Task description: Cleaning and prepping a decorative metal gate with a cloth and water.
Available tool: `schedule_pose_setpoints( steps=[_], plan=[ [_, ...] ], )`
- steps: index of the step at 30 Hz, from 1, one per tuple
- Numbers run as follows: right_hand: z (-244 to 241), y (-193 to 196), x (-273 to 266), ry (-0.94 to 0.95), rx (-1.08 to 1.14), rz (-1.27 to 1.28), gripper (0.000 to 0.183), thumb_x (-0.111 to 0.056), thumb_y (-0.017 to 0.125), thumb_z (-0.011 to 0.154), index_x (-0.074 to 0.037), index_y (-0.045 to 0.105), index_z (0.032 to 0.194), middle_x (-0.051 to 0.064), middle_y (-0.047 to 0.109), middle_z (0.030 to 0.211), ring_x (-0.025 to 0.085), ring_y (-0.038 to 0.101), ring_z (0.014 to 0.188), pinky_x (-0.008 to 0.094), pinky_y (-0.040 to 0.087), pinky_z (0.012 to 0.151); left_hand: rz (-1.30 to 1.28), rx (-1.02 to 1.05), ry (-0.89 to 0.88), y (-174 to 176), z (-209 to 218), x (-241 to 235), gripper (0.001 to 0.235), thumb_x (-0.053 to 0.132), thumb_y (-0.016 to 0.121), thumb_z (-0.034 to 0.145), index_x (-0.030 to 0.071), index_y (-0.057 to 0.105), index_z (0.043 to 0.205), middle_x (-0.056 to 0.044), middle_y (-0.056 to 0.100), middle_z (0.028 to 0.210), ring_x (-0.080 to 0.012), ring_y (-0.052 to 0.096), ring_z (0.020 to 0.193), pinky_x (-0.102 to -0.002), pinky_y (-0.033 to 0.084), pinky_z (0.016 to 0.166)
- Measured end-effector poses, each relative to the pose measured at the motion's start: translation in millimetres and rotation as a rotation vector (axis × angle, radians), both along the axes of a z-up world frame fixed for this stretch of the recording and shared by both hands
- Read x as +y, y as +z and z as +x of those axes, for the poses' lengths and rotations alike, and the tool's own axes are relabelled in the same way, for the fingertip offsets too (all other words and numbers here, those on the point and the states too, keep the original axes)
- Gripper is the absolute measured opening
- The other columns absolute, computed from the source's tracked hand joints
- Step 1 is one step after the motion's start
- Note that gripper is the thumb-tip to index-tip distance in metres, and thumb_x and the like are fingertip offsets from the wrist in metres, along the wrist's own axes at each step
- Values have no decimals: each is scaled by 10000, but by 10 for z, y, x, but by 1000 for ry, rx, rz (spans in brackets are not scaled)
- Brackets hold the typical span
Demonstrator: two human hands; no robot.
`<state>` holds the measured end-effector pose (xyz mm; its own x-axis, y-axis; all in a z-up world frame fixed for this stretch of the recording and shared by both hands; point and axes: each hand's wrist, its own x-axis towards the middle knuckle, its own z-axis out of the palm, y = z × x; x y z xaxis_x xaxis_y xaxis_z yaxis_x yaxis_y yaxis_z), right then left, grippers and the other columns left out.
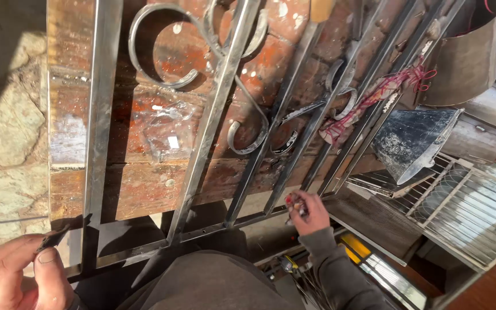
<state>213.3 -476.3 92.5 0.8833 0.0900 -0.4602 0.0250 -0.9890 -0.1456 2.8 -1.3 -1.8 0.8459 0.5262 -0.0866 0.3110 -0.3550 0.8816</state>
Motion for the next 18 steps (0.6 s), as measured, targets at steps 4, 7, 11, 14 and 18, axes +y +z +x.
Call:
schedule_pose_setpoints(
  steps=[4, 7, 11, 14, 18],
  plan=[
    [-775, -194, -445, 6, -57, 139, 382, -55, 653, 872, -111, 657, 1250, 93, 607, 1128, 257, 677, 909, 357, 578, 762, 409, -155, -155, 94, 256, 143, 106, -66, 640, 1003, -48, 647, 1107, -185, 648, 1061, -251, 624, 869, -303, 524, 757],
    [-835, -265, -690, 35, -148, 309, 436, 6, 617, 819, -103, 674, 1237, 99, 616, 1158, 270, 679, 970, 350, 582, 788, 546, -160, -145, -64, 205, 2, 79, -82, 636, 1008, -63, 643, 1085, -196, 658, 1041, -236, 602, 823, -294, 508, 748],
    [-576, -349, -1009, -77, -233, 531, 482, 32, 583, 785, -95, 682, 1239, 109, 651, 1156, 260, 687, 969, 337, 571, 814, 360, -212, 189, 167, 640, -349, 59, -66, 613, 1069, -73, 645, 1118, -186, 681, 991, -159, 543, 700, -252, 451, 658],
    [-262, -471, -1345, -101, -325, 630, 441, 24, 583, 816, -77, 689, 1232, 119, 660, 1141, 258, 685, 936, 340, 558, 815, 126, -219, 402, 273, 727, -754, 62, -6, 594, 1122, -64, 615, 1134, -150, 716, 991, -141, 594, 698, -252, 482, 644],
    [137, -746, -1789, -68, -418, 755, 367, -4, 602, 888, -33, 669, 1247, 149, 643, 1175, 285, 691, 962, 373, 561, 834, -350, -216, 565, 411, 962, -1536, 93, 103, 556, 1121, 27, 599, 1154, -106, 703, 1014, -165, 689, 789, -306, 575, 677]
  ],
)
